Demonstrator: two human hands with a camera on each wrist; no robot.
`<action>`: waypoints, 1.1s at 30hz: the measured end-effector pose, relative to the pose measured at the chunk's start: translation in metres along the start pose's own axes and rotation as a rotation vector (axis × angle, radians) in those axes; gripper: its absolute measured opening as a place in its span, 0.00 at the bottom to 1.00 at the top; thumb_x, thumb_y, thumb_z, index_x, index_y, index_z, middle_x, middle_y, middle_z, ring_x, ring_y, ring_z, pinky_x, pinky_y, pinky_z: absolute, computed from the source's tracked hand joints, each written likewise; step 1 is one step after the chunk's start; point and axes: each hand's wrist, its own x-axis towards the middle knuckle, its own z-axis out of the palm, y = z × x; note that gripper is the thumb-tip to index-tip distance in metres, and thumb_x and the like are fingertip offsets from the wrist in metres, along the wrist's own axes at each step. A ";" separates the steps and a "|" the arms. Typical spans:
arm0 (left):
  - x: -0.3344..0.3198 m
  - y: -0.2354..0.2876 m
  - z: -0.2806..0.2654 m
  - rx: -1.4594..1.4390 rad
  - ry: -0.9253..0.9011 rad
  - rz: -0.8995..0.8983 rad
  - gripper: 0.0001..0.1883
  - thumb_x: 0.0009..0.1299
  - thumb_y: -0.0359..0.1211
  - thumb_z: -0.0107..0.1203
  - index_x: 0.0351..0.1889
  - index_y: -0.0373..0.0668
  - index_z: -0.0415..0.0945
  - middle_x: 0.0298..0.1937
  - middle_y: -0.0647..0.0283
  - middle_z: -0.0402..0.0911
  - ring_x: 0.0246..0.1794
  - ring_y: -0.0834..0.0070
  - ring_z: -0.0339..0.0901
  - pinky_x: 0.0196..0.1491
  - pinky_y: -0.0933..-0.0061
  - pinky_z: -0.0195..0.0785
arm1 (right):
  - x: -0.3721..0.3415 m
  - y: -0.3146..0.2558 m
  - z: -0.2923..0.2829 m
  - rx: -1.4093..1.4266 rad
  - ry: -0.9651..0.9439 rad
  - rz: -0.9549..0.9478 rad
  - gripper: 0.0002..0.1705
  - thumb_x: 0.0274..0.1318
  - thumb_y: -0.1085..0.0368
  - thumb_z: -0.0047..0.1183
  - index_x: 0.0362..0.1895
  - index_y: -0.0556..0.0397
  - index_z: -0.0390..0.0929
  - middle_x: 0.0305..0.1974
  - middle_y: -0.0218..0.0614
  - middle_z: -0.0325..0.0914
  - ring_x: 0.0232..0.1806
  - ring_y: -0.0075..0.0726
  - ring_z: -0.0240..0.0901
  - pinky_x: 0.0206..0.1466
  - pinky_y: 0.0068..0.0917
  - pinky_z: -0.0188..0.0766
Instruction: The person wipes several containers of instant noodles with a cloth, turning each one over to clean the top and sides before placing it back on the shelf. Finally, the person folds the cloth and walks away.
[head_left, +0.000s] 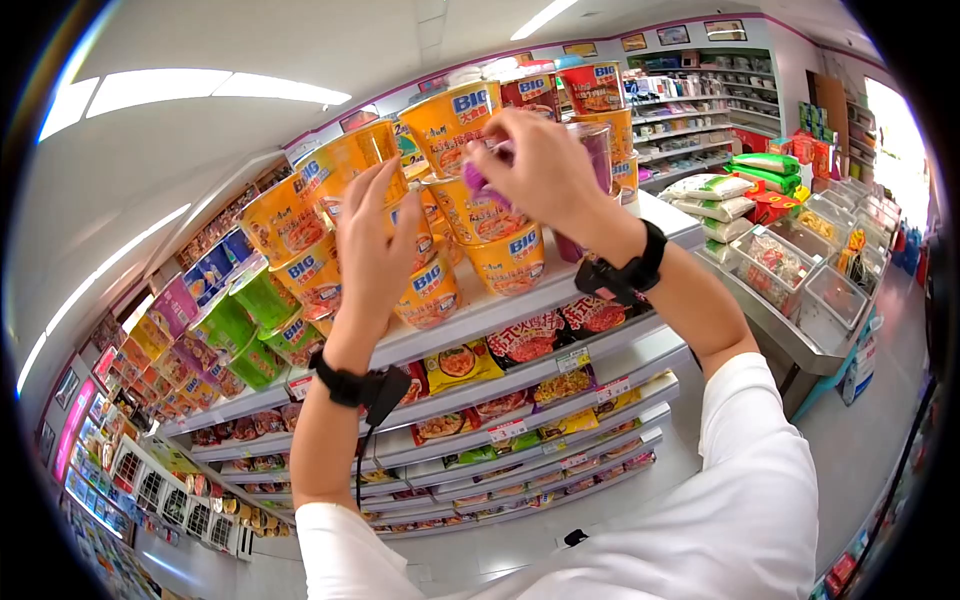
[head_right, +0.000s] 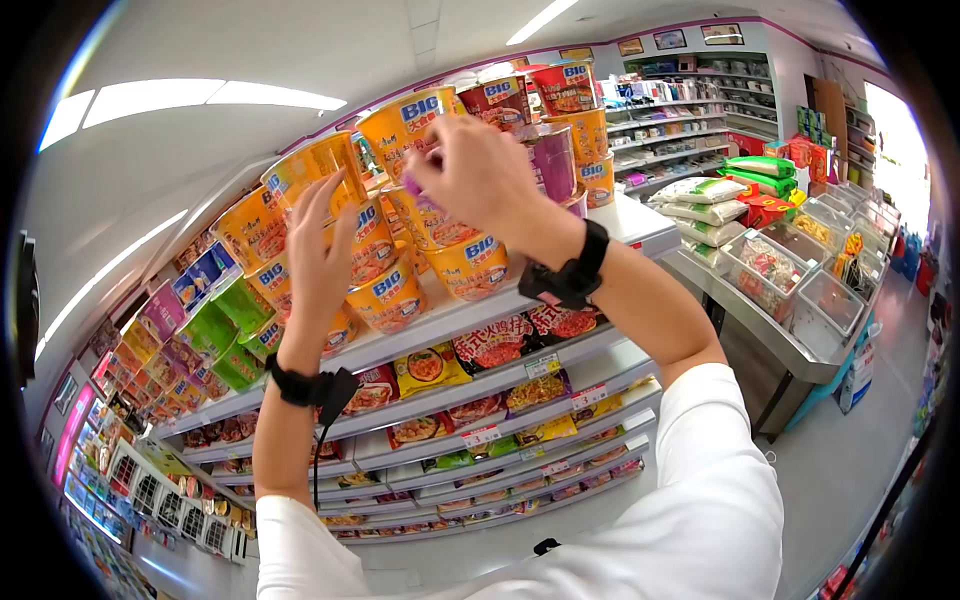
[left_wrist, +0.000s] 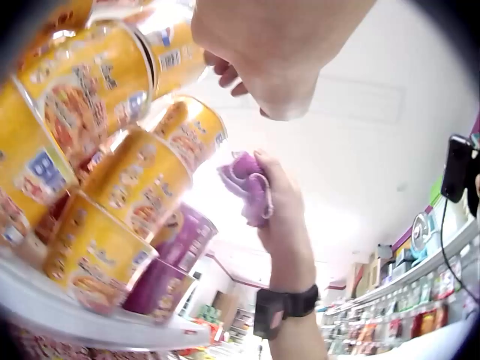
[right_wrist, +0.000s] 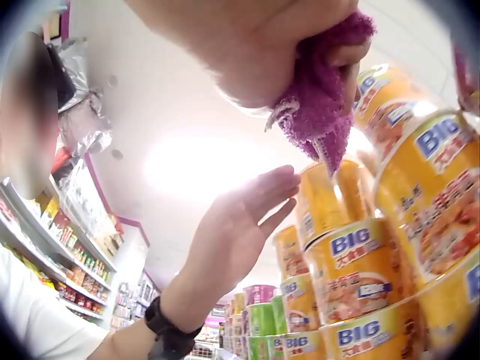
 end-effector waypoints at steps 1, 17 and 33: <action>0.007 0.008 0.015 -0.170 -0.053 -0.122 0.23 0.76 0.42 0.48 0.59 0.33 0.73 0.58 0.47 0.75 0.63 0.57 0.69 0.64 0.60 0.60 | 0.005 0.012 -0.002 0.004 -0.001 0.000 0.27 0.57 0.45 0.55 0.36 0.63 0.77 0.35 0.51 0.82 0.35 0.51 0.82 0.38 0.42 0.76; 0.051 0.042 0.086 -0.847 0.108 -0.588 0.40 0.76 0.62 0.33 0.73 0.41 0.50 0.65 0.56 0.67 0.65 0.68 0.66 0.63 0.65 0.63 | 0.002 0.029 -0.024 0.304 -0.115 0.107 0.48 0.56 0.51 0.62 0.70 0.62 0.50 0.53 0.53 0.77 0.50 0.53 0.78 0.48 0.40 0.75; -0.281 0.185 0.047 -1.463 0.119 -1.515 0.38 0.65 0.54 0.51 0.70 0.46 0.60 0.68 0.60 0.69 0.67 0.62 0.68 0.65 0.51 0.64 | -0.332 0.048 -0.085 0.679 -0.517 0.723 0.44 0.55 0.61 0.61 0.71 0.55 0.52 0.58 0.47 0.65 0.49 0.44 0.79 0.45 0.29 0.77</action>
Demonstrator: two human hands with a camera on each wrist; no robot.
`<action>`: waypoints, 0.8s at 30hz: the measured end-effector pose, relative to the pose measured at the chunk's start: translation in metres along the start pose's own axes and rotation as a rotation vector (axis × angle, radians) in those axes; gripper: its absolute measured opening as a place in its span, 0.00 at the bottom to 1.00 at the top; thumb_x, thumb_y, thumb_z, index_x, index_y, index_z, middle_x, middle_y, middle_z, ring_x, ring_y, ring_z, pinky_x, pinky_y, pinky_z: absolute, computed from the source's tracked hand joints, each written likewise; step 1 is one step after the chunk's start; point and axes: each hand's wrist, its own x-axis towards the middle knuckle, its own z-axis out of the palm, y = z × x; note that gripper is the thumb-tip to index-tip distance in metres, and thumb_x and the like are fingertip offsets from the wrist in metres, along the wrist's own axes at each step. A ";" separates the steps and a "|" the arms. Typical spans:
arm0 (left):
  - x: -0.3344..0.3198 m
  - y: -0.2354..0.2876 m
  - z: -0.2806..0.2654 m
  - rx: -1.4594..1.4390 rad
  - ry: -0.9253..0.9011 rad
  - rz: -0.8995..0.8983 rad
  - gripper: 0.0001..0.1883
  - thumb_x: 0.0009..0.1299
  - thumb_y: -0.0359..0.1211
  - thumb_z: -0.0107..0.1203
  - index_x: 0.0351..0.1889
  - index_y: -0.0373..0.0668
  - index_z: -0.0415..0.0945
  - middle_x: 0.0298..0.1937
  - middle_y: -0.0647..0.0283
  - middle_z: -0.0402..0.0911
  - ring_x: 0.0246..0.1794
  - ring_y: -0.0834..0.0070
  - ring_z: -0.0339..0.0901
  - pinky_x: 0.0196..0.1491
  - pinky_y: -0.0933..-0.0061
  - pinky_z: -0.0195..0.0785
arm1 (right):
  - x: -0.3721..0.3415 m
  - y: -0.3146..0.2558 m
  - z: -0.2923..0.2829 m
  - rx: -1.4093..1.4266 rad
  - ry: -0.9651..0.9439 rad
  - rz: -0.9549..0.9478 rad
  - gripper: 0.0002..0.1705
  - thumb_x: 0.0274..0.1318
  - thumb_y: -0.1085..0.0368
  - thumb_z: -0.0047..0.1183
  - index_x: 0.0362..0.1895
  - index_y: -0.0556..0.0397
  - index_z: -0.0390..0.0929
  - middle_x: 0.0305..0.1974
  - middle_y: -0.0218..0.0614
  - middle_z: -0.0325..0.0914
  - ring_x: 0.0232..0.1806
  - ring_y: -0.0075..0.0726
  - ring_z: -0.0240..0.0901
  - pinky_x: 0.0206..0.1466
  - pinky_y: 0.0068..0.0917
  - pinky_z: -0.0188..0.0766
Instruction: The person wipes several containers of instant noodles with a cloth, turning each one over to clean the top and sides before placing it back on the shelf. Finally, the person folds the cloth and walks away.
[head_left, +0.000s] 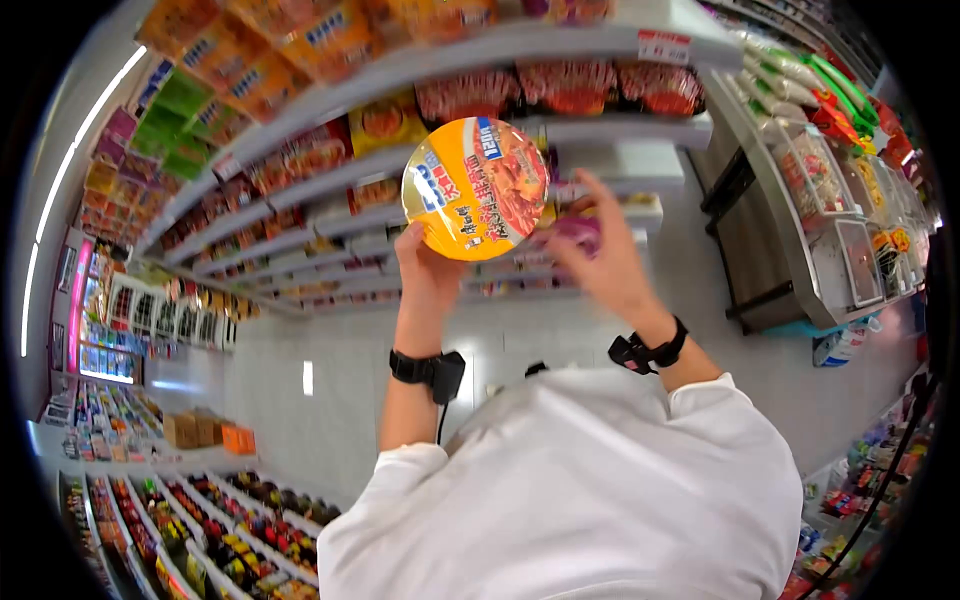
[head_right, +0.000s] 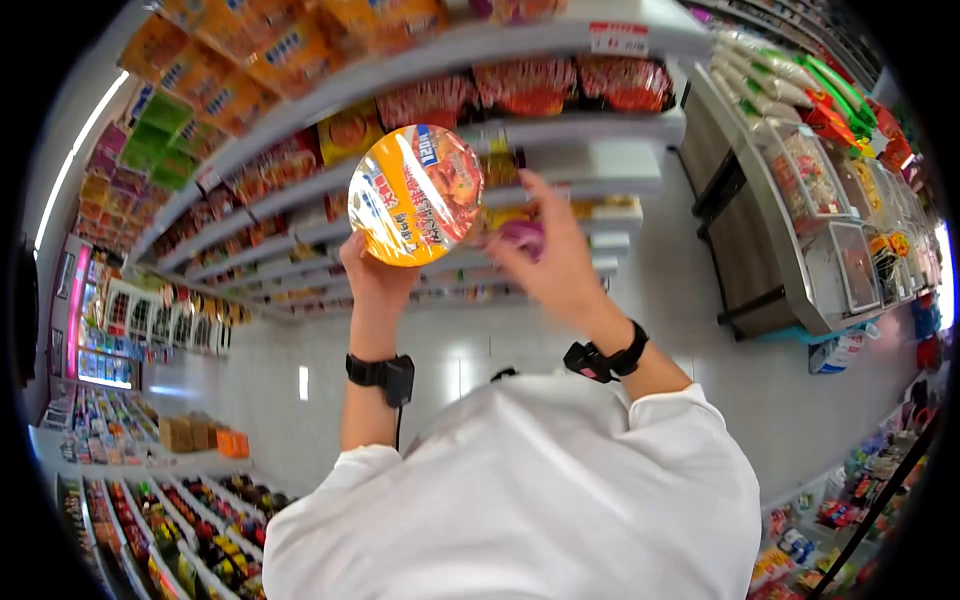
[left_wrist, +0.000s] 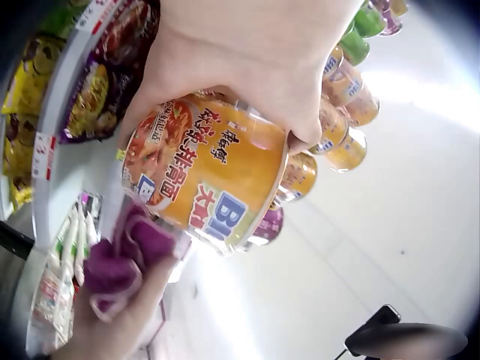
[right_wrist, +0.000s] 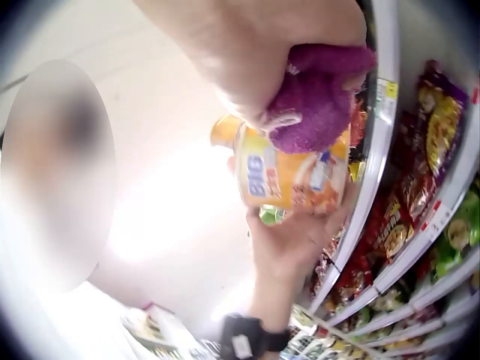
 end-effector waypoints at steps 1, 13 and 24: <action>-0.004 -0.007 -0.011 0.032 -0.005 -0.001 0.37 0.65 0.54 0.51 0.69 0.45 0.61 0.67 0.60 0.70 0.66 0.63 0.69 0.65 0.53 0.64 | -0.007 0.006 -0.002 0.395 0.035 0.175 0.37 0.59 0.63 0.56 0.69 0.55 0.54 0.55 0.43 0.67 0.50 0.39 0.78 0.45 0.28 0.77; -0.032 -0.072 -0.020 0.331 -0.017 -0.246 0.41 0.65 0.53 0.52 0.74 0.49 0.52 0.65 0.61 0.69 0.65 0.66 0.68 0.58 0.59 0.71 | -0.007 0.024 0.026 -0.774 0.003 -0.400 0.30 0.53 0.72 0.52 0.64 0.52 0.70 0.64 0.47 0.67 0.67 0.58 0.61 0.68 0.43 0.62; -0.041 -0.080 -0.044 0.151 0.043 -0.289 0.43 0.62 0.55 0.57 0.72 0.48 0.56 0.64 0.61 0.70 0.64 0.67 0.69 0.61 0.58 0.68 | -0.044 0.003 0.020 -0.534 -0.358 -0.365 0.34 0.49 0.78 0.52 0.65 0.52 0.69 0.67 0.41 0.65 0.70 0.49 0.60 0.70 0.43 0.61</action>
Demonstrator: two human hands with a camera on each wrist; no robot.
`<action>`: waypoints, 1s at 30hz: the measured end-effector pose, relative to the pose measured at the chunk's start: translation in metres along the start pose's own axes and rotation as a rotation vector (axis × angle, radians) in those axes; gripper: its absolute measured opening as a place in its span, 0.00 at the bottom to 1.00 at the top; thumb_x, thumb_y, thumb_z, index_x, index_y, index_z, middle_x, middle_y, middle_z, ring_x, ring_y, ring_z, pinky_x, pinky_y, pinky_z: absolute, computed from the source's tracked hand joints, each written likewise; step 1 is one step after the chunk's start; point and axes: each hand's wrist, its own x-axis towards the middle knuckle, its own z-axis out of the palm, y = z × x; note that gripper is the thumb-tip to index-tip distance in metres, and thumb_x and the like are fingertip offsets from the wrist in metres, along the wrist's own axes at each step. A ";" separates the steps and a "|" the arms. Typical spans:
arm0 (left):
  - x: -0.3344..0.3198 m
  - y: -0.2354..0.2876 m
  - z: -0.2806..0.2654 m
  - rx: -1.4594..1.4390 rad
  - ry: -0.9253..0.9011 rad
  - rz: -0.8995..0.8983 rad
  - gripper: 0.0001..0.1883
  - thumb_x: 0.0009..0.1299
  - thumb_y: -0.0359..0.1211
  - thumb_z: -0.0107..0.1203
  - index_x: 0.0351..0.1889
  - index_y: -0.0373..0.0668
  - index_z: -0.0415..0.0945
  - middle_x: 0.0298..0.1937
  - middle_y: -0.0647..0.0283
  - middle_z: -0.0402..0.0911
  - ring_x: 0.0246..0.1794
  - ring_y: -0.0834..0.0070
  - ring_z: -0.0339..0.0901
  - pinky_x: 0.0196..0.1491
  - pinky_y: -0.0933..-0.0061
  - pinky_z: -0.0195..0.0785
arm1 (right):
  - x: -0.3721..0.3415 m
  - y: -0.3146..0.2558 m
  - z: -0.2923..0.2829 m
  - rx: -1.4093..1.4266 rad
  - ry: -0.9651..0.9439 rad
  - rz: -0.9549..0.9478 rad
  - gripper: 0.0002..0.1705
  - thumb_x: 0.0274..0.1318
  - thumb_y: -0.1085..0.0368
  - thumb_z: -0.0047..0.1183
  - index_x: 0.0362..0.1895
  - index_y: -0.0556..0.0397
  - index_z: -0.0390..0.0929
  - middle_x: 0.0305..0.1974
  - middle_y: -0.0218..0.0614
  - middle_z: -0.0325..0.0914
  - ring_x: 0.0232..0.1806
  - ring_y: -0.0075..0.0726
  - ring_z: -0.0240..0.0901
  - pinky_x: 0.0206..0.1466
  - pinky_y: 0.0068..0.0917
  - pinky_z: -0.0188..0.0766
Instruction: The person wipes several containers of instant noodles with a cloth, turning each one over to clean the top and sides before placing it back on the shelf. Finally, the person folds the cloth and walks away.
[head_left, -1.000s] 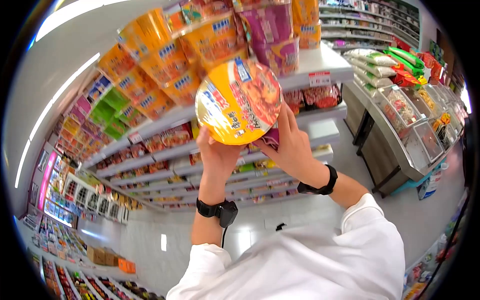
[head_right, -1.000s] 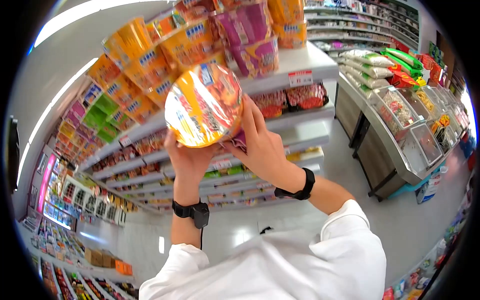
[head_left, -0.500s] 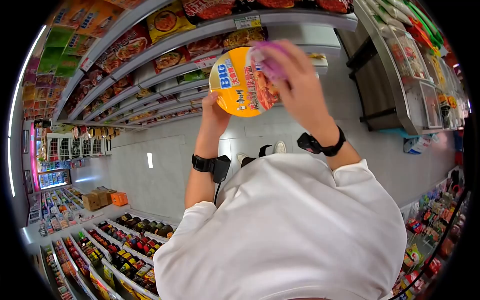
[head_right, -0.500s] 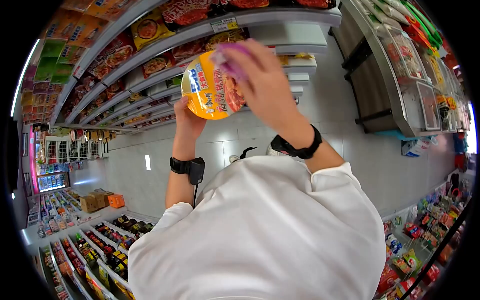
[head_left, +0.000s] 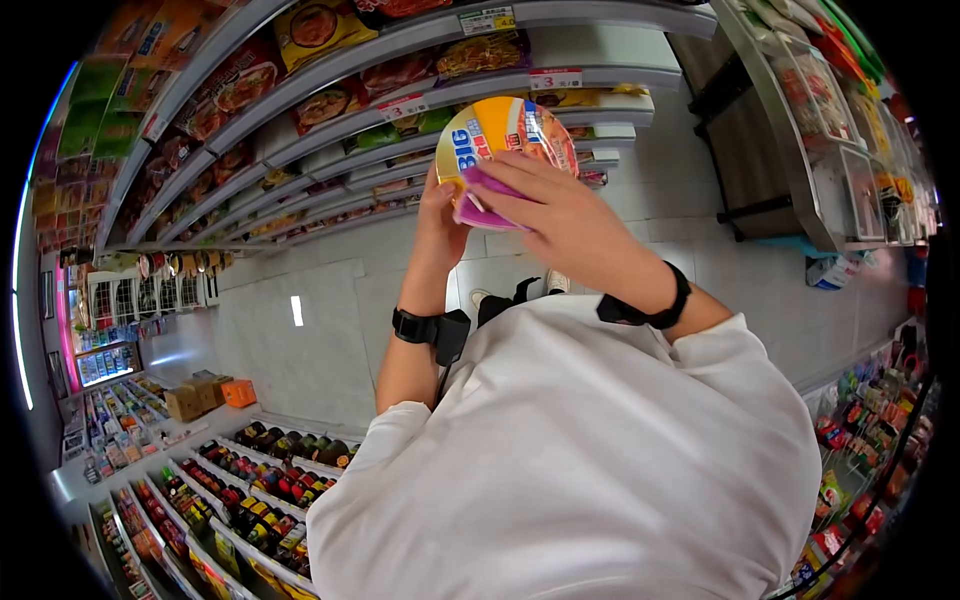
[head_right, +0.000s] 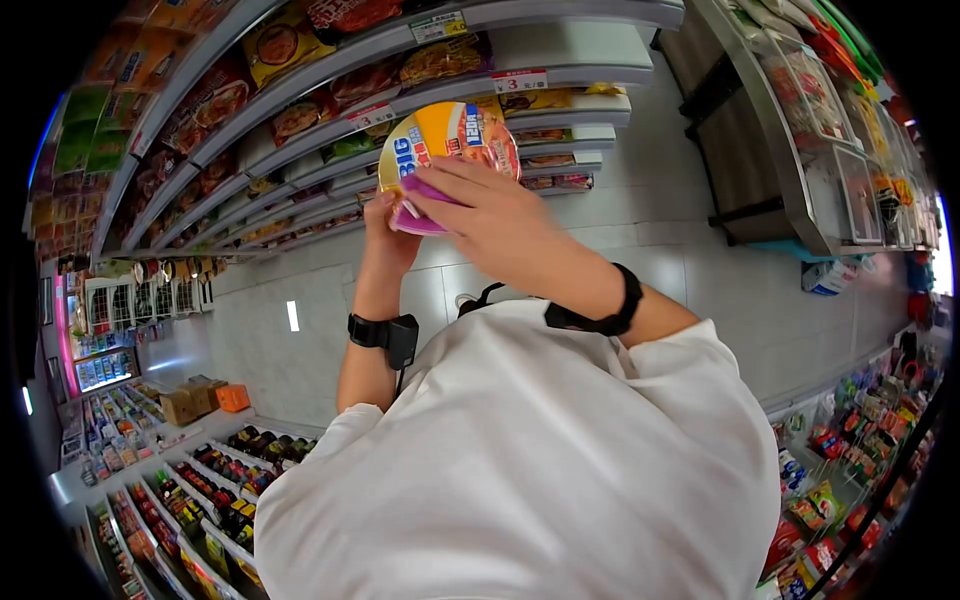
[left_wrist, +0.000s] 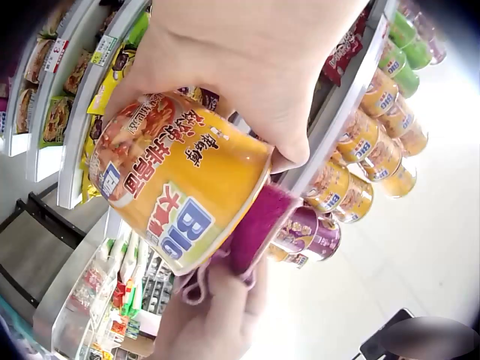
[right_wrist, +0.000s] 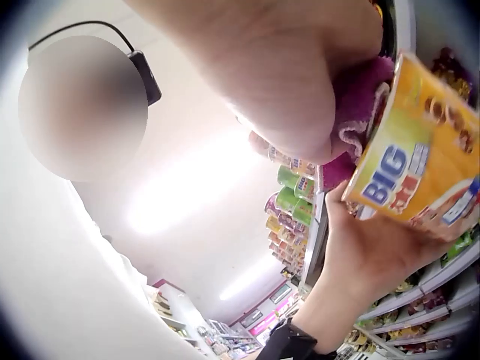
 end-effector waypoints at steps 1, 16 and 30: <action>-0.003 0.009 0.005 -0.005 0.009 -0.018 0.41 0.60 0.49 0.56 0.71 0.47 0.57 0.64 0.61 0.71 0.63 0.67 0.70 0.61 0.58 0.68 | -0.005 0.006 -0.005 -0.059 0.000 0.037 0.34 0.49 0.78 0.52 0.65 0.52 0.69 0.67 0.41 0.65 0.70 0.50 0.59 0.70 0.43 0.62; -0.001 0.000 -0.003 -0.010 0.018 -0.024 0.38 0.64 0.49 0.53 0.71 0.45 0.57 0.65 0.59 0.70 0.66 0.65 0.68 0.64 0.55 0.65 | -0.014 0.005 0.005 0.074 -0.060 -0.038 0.33 0.48 0.80 0.47 0.62 0.51 0.73 0.66 0.43 0.66 0.72 0.49 0.57 0.71 0.42 0.61; -0.010 -0.001 0.009 0.055 0.051 -0.140 0.39 0.64 0.58 0.46 0.69 0.46 0.61 0.68 0.58 0.69 0.67 0.61 0.67 0.66 0.51 0.61 | -0.027 0.009 -0.005 0.062 0.029 -0.076 0.28 0.48 0.82 0.46 0.54 0.51 0.79 0.60 0.42 0.73 0.65 0.50 0.66 0.66 0.39 0.67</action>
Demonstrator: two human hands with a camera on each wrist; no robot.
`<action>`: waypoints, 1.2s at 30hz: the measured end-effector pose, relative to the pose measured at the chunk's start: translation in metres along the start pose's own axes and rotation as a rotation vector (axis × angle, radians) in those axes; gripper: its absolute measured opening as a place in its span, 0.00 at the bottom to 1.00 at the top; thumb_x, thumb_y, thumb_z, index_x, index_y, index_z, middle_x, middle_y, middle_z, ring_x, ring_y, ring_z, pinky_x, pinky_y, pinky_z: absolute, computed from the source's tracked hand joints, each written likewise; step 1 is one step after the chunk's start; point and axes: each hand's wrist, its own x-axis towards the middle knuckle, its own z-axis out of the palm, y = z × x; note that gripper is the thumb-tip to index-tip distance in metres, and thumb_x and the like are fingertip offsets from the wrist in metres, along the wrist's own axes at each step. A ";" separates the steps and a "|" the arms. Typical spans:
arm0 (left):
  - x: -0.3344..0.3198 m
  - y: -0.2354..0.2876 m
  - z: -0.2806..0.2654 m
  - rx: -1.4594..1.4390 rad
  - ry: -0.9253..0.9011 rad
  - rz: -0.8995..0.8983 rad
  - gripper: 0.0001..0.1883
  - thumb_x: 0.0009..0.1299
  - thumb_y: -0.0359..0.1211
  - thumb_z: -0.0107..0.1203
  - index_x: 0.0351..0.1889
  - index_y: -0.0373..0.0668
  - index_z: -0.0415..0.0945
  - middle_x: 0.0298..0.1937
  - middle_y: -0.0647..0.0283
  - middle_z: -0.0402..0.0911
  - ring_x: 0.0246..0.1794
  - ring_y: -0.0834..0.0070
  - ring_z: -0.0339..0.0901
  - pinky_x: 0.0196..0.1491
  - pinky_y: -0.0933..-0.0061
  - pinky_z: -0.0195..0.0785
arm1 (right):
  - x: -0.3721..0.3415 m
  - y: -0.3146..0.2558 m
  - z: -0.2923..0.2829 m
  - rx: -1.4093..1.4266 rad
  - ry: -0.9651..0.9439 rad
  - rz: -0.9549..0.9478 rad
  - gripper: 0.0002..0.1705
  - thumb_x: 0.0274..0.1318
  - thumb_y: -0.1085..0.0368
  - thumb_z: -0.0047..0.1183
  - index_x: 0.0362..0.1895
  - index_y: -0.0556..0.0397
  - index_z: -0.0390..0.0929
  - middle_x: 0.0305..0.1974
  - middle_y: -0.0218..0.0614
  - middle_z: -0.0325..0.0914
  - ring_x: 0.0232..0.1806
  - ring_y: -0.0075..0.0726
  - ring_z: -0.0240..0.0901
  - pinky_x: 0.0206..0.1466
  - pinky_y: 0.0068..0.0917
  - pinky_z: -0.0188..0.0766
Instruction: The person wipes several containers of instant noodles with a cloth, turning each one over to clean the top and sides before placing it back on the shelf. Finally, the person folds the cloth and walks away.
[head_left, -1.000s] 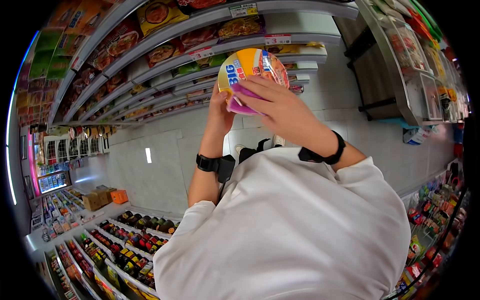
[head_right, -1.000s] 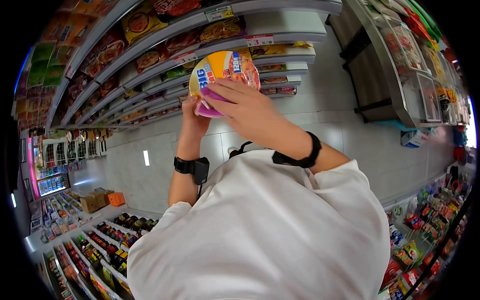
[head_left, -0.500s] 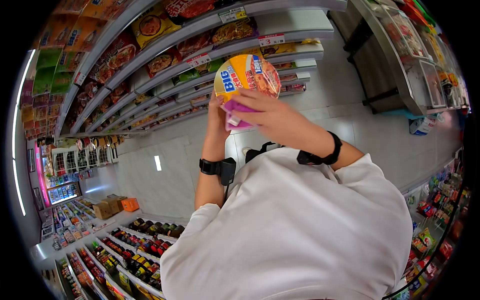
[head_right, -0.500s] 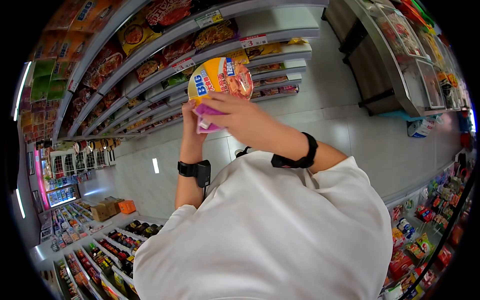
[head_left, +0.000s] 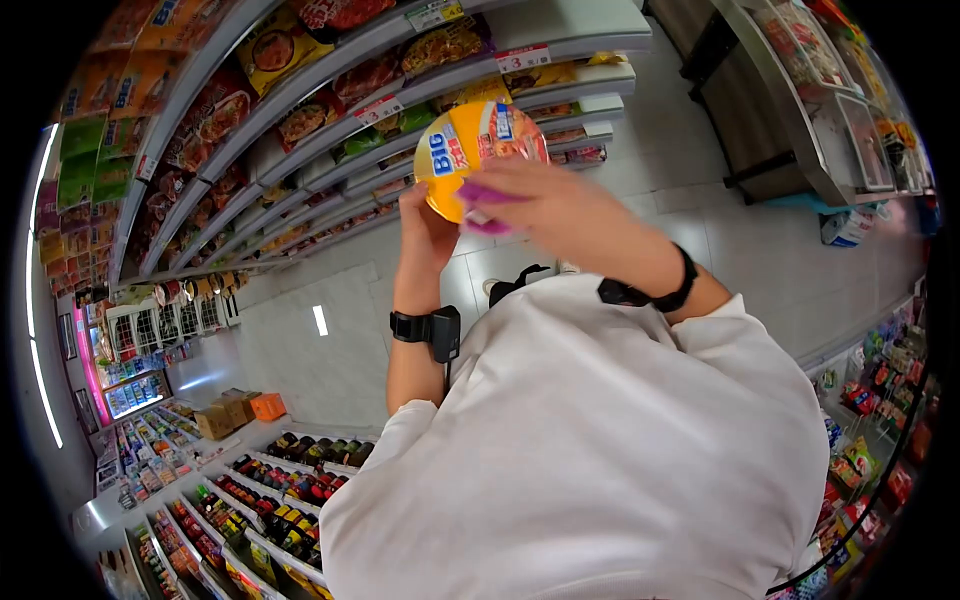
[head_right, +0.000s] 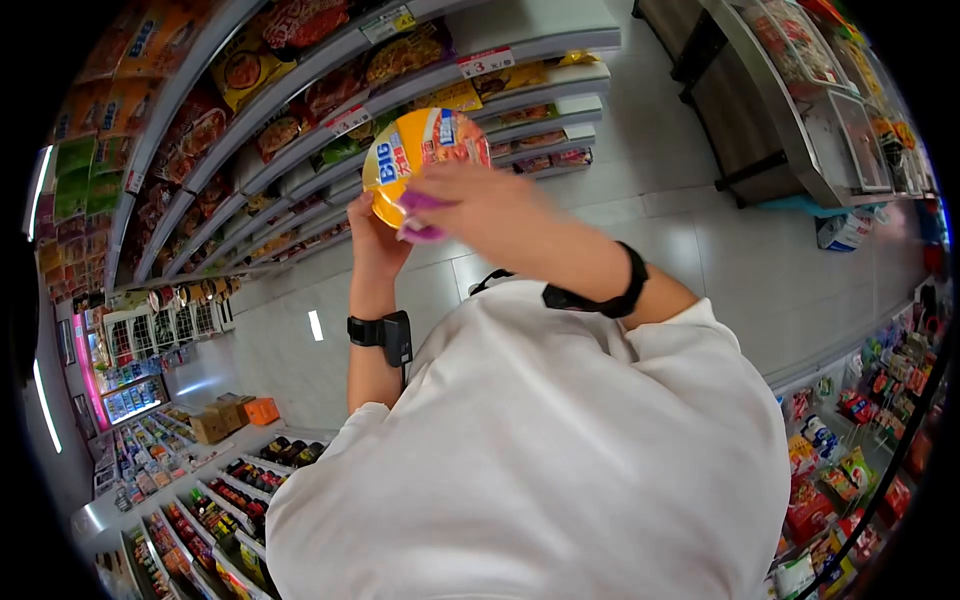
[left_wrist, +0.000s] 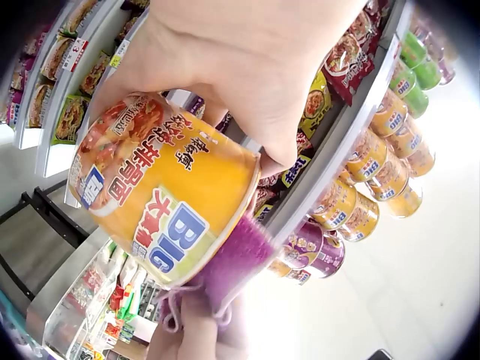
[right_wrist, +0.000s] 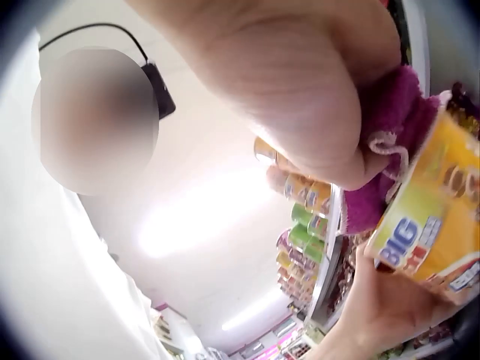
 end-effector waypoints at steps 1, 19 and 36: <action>-0.006 0.008 0.005 -0.048 -0.015 -0.066 0.40 0.65 0.60 0.46 0.70 0.47 0.60 0.68 0.56 0.68 0.68 0.57 0.66 0.64 0.43 0.62 | -0.002 0.001 -0.019 -0.067 0.023 0.049 0.24 0.51 0.78 0.48 0.54 0.51 0.79 0.61 0.41 0.72 0.64 0.50 0.67 0.65 0.39 0.67; 0.031 0.014 0.031 0.194 -0.211 0.482 0.47 0.67 0.60 0.57 0.76 0.52 0.47 0.67 0.57 0.65 0.70 0.63 0.63 0.67 0.59 0.63 | 0.012 0.039 0.014 1.418 0.704 1.038 0.21 0.72 0.51 0.41 0.57 0.50 0.74 0.34 0.22 0.79 0.28 0.17 0.70 0.28 0.19 0.62; 0.036 -0.006 0.045 -0.347 -0.098 0.146 0.37 0.71 0.63 0.45 0.65 0.45 0.64 0.63 0.59 0.74 0.62 0.64 0.74 0.61 0.59 0.72 | 0.014 0.054 0.011 0.235 0.560 0.358 0.27 0.71 0.59 0.39 0.70 0.55 0.63 0.71 0.46 0.57 0.72 0.48 0.55 0.72 0.34 0.52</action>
